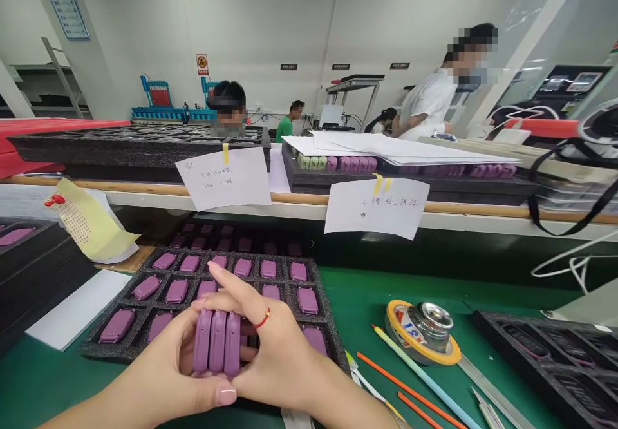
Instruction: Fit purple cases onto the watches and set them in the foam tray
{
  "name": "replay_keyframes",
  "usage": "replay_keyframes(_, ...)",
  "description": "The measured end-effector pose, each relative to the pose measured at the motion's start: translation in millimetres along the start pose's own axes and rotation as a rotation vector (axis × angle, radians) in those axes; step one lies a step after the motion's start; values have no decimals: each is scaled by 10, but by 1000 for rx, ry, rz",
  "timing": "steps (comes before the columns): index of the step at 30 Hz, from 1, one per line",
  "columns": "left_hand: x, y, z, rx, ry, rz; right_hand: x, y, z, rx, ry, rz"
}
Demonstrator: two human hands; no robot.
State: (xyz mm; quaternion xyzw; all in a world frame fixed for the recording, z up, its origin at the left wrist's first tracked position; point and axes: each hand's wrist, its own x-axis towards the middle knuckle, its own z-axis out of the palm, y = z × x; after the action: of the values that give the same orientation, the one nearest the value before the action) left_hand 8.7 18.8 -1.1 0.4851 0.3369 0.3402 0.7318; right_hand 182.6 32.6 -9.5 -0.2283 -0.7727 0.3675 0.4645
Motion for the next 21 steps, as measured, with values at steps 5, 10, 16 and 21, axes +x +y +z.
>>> replay_keyframes(5,16,33,23,64,54,43,11,19,6,-226,-21,-127)
replay_keyframes(10,-7,88,88,106,133,-28,15,43,12,-147,-3,-53)
replay_keyframes(16,11,118,75,118,111,-58,-6,38,29,-184,11,-90)
replay_keyframes(21,43,109,3,151,-21,57,-23,26,23,-246,-1,-134)
